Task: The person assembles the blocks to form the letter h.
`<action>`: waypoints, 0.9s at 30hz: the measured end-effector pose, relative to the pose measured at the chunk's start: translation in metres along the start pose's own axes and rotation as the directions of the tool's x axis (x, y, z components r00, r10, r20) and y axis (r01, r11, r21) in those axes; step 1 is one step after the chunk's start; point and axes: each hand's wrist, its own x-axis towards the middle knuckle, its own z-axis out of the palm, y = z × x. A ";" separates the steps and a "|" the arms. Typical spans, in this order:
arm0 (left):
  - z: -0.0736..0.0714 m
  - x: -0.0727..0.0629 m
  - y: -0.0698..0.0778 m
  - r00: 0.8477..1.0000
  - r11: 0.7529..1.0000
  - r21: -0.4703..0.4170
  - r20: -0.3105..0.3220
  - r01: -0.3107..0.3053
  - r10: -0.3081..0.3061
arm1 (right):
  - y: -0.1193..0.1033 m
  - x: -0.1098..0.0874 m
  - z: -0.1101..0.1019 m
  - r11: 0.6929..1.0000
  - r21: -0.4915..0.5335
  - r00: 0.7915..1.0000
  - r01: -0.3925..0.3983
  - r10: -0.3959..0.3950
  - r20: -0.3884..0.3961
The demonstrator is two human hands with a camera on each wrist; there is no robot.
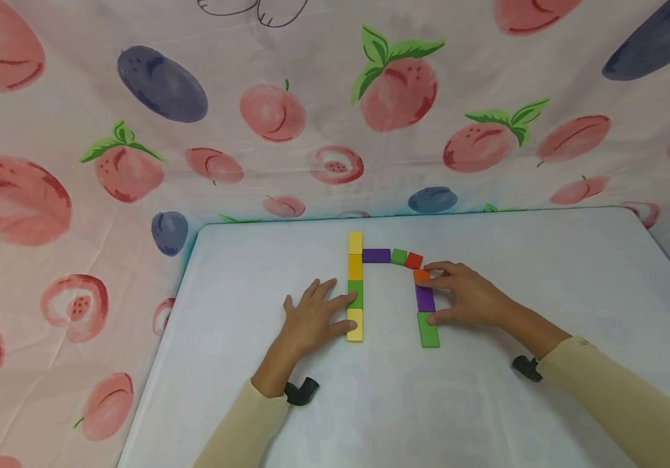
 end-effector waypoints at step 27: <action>0.001 0.000 -0.001 1.000 1.000 0.010 0.000 0.002 -0.002 | 0.002 0.000 0.000 0.998 0.046 1.000 -0.031 0.031 0.000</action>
